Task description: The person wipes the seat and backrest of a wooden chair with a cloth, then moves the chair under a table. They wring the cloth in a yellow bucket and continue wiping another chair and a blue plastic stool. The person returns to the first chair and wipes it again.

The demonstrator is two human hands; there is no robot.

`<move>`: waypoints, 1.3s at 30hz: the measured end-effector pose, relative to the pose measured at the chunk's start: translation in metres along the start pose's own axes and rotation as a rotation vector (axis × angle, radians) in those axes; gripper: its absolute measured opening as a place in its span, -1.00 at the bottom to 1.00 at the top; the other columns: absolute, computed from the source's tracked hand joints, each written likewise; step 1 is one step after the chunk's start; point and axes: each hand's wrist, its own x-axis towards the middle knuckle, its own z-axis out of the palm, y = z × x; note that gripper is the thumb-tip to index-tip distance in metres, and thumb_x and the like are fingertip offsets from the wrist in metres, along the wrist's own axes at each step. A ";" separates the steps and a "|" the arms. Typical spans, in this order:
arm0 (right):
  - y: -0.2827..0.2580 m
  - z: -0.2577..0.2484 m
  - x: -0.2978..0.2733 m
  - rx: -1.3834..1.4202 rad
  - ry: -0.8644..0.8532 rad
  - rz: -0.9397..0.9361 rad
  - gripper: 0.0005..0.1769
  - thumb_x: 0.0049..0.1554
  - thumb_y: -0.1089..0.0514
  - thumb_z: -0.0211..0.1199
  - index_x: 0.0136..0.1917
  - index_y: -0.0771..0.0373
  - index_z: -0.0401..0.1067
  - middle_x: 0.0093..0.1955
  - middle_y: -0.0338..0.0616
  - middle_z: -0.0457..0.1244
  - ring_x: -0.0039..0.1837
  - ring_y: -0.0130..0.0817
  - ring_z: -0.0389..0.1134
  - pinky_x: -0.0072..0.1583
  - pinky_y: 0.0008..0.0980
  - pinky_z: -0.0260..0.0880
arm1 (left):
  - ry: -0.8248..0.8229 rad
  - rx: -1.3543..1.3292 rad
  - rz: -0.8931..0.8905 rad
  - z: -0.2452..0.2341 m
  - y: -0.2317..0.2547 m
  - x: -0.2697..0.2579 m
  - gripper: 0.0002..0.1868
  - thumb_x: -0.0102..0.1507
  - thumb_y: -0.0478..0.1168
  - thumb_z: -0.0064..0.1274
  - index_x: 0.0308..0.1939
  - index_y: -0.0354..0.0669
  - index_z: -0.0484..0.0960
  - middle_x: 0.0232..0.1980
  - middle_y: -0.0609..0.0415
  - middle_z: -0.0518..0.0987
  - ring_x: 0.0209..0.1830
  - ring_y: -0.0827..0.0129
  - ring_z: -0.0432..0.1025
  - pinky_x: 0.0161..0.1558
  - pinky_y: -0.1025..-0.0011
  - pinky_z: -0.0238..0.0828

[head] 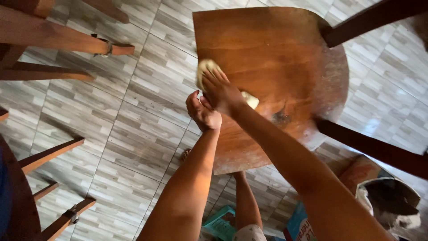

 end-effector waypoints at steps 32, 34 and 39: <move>-0.064 -0.135 -0.240 0.577 0.304 0.373 -0.52 0.06 0.26 0.34 0.23 0.24 0.29 -0.03 0.01 0.32 -0.04 -0.15 0.43 -0.03 -0.27 0.49 | -0.969 -0.302 0.136 -0.139 0.109 -0.016 -0.70 0.18 -0.31 0.14 -0.01 -0.22 0.58 -0.25 0.02 0.63 -0.30 0.28 0.56 -0.24 0.34 0.50; -0.073 -0.144 -0.254 0.637 0.287 0.256 -0.54 0.15 0.32 0.23 0.29 0.29 0.18 -0.01 0.07 0.27 -0.02 -0.18 0.42 -0.01 -0.33 0.52 | -0.888 -0.248 0.455 -0.165 0.126 -0.002 -0.72 0.14 -0.34 0.20 -0.07 -0.22 0.59 -0.22 -0.04 0.58 -0.21 0.17 0.52 -0.17 0.29 0.48; -0.134 -0.135 -0.283 0.696 0.202 0.479 -0.62 0.11 0.27 0.23 0.19 0.24 0.26 -0.18 -0.03 0.36 -0.23 -0.15 0.43 -0.21 -0.27 0.47 | -0.930 -0.206 0.427 -0.229 0.129 0.008 -0.68 0.05 -0.45 0.14 -0.11 -0.21 0.57 -0.24 -0.01 0.54 -0.27 0.18 0.52 -0.29 0.35 0.46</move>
